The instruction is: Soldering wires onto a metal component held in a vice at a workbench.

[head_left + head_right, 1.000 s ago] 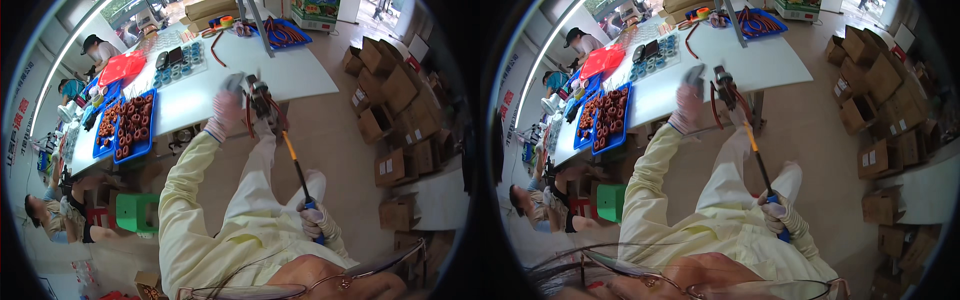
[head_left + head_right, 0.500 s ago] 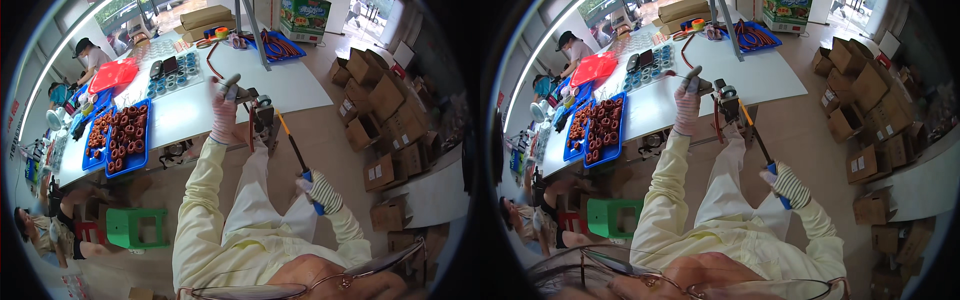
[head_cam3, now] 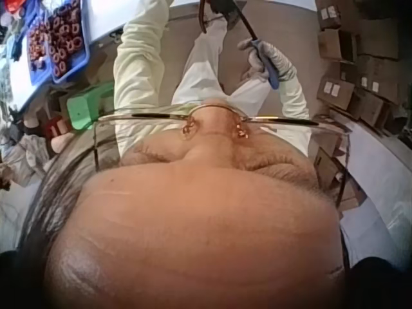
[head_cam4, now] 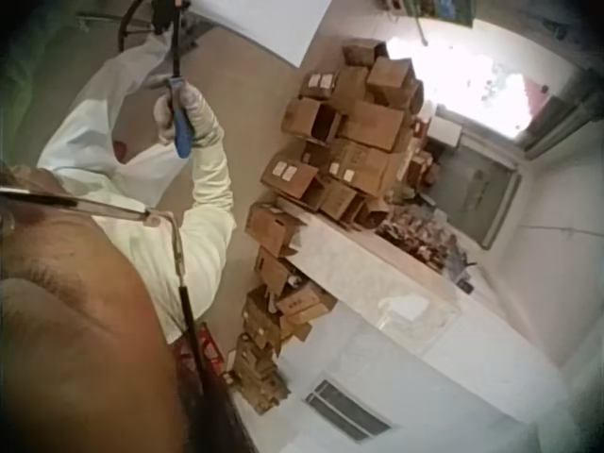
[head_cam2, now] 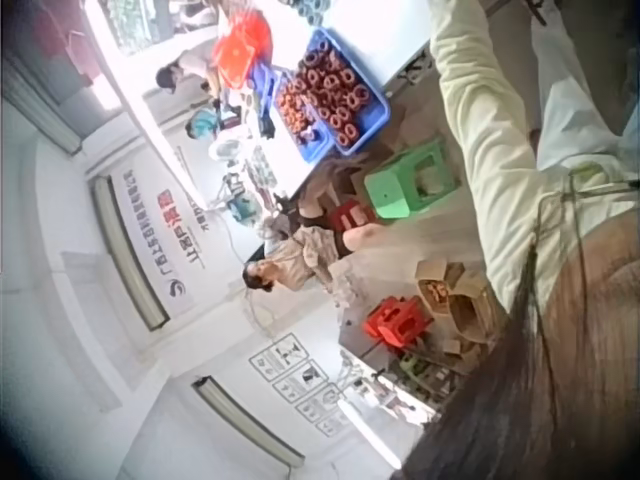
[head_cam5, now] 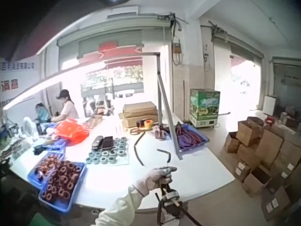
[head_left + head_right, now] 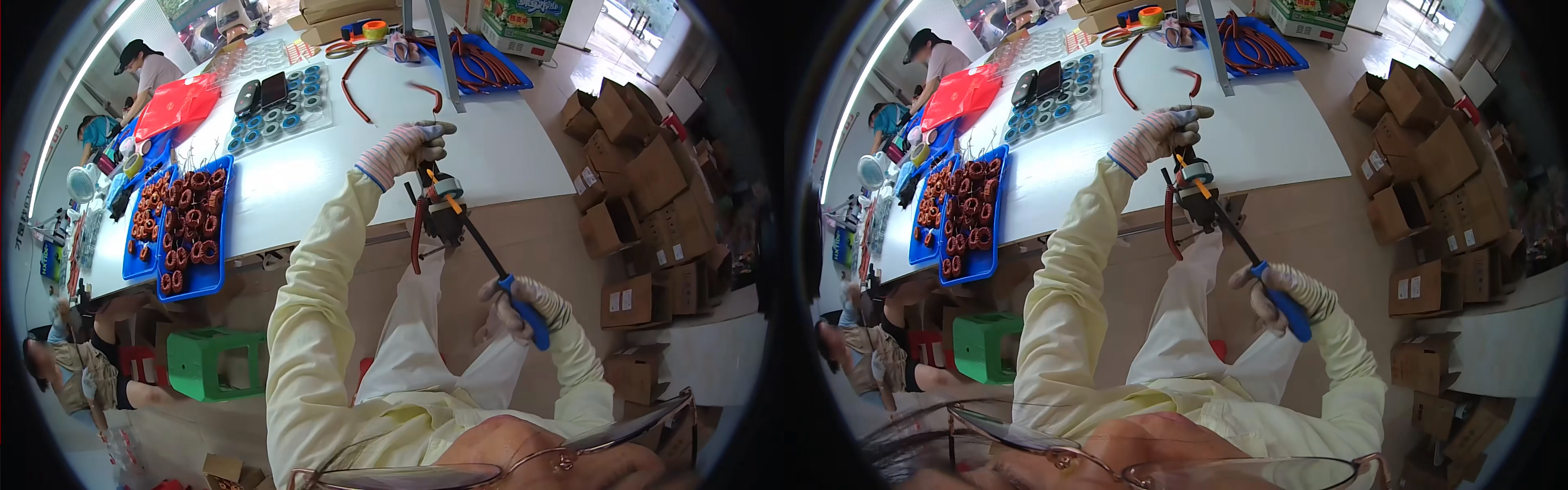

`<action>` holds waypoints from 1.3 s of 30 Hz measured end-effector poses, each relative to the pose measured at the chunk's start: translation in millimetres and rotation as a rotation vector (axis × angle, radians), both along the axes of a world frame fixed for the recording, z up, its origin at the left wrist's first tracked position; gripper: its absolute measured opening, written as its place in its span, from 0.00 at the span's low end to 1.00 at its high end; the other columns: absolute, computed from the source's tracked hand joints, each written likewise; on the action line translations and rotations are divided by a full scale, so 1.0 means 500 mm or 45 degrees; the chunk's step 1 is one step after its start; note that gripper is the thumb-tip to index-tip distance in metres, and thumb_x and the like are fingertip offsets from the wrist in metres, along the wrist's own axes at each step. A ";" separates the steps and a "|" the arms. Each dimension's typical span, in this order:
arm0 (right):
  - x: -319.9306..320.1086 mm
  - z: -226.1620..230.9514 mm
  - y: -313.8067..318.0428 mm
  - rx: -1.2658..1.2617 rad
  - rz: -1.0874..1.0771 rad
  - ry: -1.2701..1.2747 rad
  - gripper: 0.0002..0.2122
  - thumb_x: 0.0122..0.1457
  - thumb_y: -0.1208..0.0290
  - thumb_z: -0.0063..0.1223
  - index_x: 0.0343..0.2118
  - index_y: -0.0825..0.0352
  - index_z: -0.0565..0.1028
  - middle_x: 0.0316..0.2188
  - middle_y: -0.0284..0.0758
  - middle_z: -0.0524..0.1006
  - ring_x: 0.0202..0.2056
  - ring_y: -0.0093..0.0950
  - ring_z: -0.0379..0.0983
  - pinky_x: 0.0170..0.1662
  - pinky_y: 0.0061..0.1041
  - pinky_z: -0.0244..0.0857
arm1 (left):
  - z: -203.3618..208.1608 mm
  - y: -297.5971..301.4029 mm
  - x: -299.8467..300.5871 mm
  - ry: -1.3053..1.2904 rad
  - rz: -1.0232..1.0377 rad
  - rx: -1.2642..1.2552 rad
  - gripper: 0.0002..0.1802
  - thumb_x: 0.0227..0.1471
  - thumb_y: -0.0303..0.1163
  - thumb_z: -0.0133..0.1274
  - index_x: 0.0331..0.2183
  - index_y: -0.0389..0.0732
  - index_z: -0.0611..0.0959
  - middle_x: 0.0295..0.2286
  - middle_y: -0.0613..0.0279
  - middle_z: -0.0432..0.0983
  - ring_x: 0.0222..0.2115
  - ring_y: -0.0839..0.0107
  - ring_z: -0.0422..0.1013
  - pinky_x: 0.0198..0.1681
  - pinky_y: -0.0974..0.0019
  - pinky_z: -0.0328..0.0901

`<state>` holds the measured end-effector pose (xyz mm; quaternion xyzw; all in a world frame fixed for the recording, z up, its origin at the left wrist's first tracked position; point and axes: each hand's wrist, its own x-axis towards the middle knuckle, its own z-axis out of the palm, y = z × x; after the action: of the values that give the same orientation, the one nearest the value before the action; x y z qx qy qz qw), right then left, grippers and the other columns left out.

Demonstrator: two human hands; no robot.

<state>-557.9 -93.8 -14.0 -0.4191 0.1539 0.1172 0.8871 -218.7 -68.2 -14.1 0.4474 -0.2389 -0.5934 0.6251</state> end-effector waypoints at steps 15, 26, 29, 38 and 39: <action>-0.315 -0.017 0.265 0.375 -0.340 0.156 0.07 0.52 0.69 0.51 0.29 0.64 0.67 0.09 0.21 0.56 0.06 0.11 0.49 0.08 0.13 0.42 | 0.008 0.210 -0.199 -2.385 1.129 -0.522 0.19 0.46 0.29 0.48 0.44 0.42 0.74 0.37 0.56 0.74 0.37 0.64 0.70 0.38 0.64 0.66; -0.246 -0.160 0.283 -1.403 -0.869 0.124 0.10 0.52 0.68 0.53 0.32 0.67 0.68 0.17 0.29 0.68 0.15 0.19 0.63 0.17 0.19 0.59 | -0.015 0.226 -0.211 -1.658 0.741 -0.922 0.16 0.48 0.25 0.48 0.42 0.39 0.75 0.33 0.58 0.73 0.36 0.63 0.71 0.38 0.66 0.69; -0.188 -0.031 0.194 -0.957 -0.368 0.229 0.12 0.52 0.65 0.55 0.31 0.68 0.67 0.15 0.29 0.66 0.11 0.17 0.61 0.12 0.16 0.56 | 0.030 0.210 -0.175 -0.698 0.938 -0.757 0.15 0.57 0.28 0.40 0.45 0.36 0.74 0.24 0.63 0.73 0.27 0.77 0.70 0.33 0.70 0.70; 0.006 0.051 -0.002 -0.555 0.021 0.240 0.12 0.49 0.66 0.56 0.30 0.68 0.67 0.13 0.25 0.60 0.09 0.12 0.52 0.10 0.13 0.48 | -0.044 0.018 -0.055 -0.837 0.663 -0.381 0.18 0.54 0.29 0.42 0.47 0.37 0.73 0.27 0.66 0.77 0.23 0.84 0.64 0.32 0.79 0.60; 0.011 0.042 -0.011 -0.405 0.019 0.221 0.12 0.49 0.66 0.56 0.30 0.67 0.67 0.13 0.24 0.60 0.09 0.11 0.51 0.10 0.12 0.48 | -0.055 0.012 -0.056 -0.803 0.538 -0.349 0.17 0.54 0.29 0.42 0.46 0.37 0.74 0.27 0.66 0.77 0.23 0.85 0.64 0.31 0.79 0.60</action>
<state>-552.3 -99.5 7.2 -0.5436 0.2435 0.1336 0.7921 -246.8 -62.3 -41.6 0.5593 -0.3985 -0.2481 0.6833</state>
